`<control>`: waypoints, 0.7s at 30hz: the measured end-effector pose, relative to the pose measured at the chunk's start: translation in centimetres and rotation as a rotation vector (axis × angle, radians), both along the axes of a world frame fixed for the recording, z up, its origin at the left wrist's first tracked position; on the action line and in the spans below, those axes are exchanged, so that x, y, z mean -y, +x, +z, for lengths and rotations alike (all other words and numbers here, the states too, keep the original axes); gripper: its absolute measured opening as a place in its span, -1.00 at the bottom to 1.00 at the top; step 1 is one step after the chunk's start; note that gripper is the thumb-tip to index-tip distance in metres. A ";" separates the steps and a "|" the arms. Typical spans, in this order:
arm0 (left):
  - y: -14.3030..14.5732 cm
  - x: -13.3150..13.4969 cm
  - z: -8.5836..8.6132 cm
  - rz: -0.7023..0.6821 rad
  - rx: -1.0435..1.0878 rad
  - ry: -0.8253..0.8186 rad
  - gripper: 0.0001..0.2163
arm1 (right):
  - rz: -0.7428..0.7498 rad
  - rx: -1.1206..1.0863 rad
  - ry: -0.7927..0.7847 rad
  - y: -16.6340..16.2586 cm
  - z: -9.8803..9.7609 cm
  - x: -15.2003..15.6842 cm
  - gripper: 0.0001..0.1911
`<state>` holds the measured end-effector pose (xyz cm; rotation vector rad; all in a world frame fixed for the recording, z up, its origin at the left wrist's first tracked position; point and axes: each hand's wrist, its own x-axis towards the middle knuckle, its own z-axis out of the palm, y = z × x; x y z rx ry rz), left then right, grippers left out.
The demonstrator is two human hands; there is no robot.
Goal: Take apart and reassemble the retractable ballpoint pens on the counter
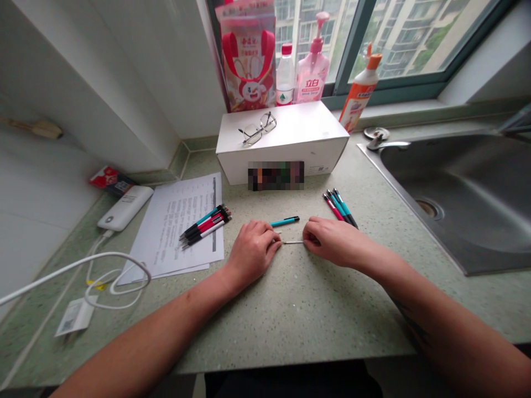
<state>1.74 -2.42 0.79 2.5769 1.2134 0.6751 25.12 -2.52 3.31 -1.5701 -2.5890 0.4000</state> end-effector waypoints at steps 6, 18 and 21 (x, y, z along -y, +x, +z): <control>0.1 0.0 0.1 -0.008 -0.006 -0.001 -0.94 | -0.017 -0.024 0.017 -1.3 -0.6 0.3 -0.89; 0.0 -0.1 -0.2 0.053 0.044 0.019 -0.91 | -0.003 -0.160 0.174 -2.4 -1.1 0.2 -0.83; 0.1 -0.4 -0.3 0.105 0.039 0.031 -0.91 | 0.036 -0.150 0.329 -2.3 -1.0 -0.6 -0.71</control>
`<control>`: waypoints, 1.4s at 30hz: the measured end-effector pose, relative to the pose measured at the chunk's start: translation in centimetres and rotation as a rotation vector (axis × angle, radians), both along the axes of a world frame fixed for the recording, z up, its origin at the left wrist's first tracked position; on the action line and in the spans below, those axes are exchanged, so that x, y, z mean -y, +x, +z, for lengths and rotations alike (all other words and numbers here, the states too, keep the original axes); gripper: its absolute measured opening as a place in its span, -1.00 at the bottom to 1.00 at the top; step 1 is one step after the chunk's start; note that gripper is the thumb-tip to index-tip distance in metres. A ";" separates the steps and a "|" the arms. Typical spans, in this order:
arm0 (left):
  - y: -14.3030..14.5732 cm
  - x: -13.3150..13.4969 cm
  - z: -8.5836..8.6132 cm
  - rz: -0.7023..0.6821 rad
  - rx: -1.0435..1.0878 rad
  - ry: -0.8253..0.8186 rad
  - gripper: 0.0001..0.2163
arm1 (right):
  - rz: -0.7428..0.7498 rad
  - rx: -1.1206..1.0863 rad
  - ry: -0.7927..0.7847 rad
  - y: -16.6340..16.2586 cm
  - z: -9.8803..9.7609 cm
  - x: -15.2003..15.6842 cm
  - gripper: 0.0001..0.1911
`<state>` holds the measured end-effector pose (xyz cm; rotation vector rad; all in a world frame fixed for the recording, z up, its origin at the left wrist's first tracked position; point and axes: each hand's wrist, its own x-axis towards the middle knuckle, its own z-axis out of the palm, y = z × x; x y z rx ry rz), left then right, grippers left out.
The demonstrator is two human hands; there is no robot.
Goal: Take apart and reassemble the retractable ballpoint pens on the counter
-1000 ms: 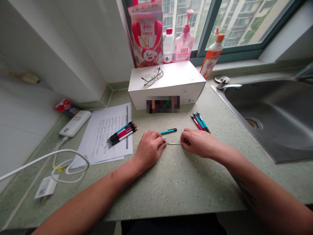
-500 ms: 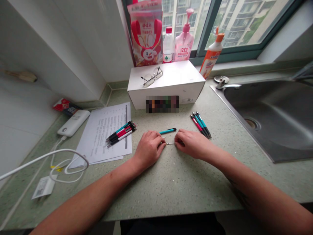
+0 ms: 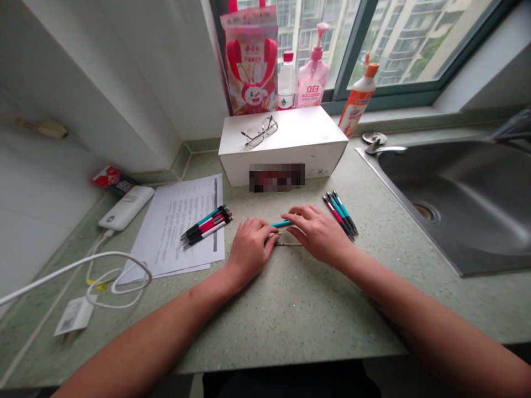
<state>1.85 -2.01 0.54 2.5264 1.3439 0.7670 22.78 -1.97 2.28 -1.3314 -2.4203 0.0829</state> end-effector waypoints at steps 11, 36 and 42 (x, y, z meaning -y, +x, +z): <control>0.4 -0.1 0.4 0.054 0.025 -0.056 -0.95 | 0.036 0.196 0.006 -0.3 -0.4 -0.5 -0.85; 0.7 0.0 0.5 0.093 -0.050 -0.061 -0.94 | -0.002 0.240 -0.030 0.6 0.1 0.5 -0.83; 0.6 -0.1 0.2 0.087 -0.045 -0.060 -0.94 | -0.005 0.250 -0.013 0.3 -0.2 0.4 -0.84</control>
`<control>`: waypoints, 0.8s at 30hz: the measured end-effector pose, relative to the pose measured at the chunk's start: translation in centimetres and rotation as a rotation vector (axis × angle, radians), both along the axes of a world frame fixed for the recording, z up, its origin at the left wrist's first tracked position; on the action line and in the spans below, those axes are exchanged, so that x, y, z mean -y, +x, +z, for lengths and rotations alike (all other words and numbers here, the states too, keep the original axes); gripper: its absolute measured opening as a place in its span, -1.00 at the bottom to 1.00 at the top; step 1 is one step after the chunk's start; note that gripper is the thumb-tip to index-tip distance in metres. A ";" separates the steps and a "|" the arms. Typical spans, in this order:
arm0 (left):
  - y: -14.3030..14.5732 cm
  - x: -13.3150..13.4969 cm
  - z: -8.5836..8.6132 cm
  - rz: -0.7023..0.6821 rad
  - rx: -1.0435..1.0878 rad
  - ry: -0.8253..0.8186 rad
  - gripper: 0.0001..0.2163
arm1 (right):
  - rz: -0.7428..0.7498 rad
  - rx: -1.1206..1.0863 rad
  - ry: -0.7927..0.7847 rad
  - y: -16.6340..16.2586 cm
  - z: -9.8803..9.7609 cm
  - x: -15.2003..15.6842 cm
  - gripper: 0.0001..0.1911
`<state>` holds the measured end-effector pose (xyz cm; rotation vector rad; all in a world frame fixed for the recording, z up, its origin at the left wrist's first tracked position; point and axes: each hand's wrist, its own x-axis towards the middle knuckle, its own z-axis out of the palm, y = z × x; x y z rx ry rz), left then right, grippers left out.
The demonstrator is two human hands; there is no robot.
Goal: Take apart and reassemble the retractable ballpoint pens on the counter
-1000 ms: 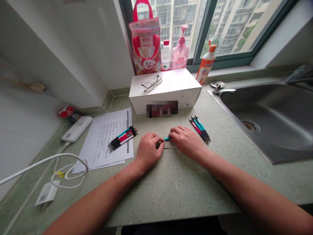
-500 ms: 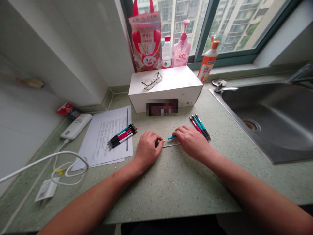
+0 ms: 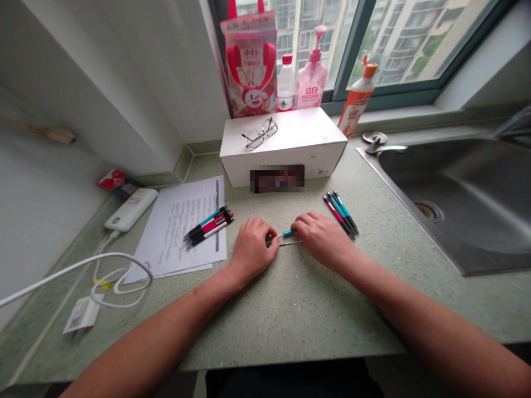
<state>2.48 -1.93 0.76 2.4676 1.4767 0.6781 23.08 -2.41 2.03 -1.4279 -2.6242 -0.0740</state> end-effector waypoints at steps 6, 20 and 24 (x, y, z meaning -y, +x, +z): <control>-0.1 0.1 0.0 -0.018 0.023 0.005 -0.95 | -0.003 0.002 0.014 -0.1 0.0 0.0 -0.85; -0.2 0.0 -0.4 -0.031 0.047 0.017 -0.97 | 0.004 0.058 0.096 -0.4 0.3 0.3 -0.86; -0.2 0.0 -0.3 -0.037 0.041 0.019 -0.97 | 0.021 0.110 0.128 -0.6 0.6 0.4 -0.88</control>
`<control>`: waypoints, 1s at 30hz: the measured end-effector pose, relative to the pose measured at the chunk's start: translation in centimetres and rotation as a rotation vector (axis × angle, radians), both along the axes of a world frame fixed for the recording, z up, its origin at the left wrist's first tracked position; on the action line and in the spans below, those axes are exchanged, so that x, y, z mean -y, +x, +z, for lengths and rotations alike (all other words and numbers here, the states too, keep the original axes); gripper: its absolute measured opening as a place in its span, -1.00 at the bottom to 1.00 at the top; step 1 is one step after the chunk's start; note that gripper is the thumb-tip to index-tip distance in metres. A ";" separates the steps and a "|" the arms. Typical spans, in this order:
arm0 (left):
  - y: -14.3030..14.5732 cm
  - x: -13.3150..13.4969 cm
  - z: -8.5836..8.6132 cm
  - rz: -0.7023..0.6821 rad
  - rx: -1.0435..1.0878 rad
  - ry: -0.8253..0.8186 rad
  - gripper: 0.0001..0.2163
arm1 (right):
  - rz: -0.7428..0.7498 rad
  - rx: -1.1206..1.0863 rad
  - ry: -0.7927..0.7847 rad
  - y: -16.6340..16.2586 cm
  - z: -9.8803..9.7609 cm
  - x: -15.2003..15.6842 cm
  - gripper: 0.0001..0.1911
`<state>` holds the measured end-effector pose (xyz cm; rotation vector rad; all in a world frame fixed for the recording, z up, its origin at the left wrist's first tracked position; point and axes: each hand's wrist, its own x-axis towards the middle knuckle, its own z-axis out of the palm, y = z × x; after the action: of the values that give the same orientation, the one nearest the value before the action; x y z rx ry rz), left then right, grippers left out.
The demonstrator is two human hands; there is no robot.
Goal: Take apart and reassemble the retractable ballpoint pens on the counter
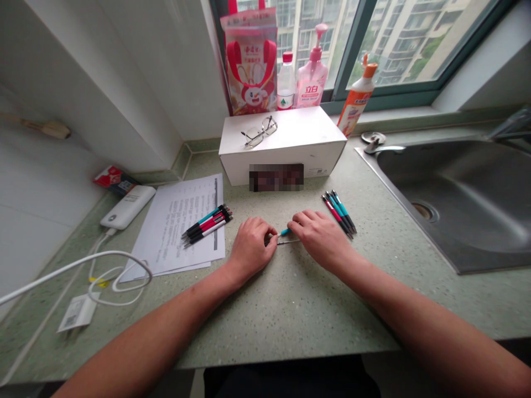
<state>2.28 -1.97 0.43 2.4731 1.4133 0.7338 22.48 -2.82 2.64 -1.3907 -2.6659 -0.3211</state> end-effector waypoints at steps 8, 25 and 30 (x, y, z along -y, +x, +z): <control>0.0 -0.1 0.0 0.000 0.011 -0.014 -0.97 | 0.011 0.049 0.023 -0.1 0.3 0.1 -0.89; 0.1 0.1 0.4 0.024 -0.041 0.004 -0.96 | -0.014 -0.053 0.010 -0.1 0.3 0.3 -0.84; 0.0 0.0 0.3 0.027 -0.033 0.010 -0.95 | -0.017 -0.049 0.011 0.0 0.2 0.2 -0.82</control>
<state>2.31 -2.01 0.75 2.4893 1.4605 0.7108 22.49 -2.99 2.88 -1.4006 -2.6104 -0.2998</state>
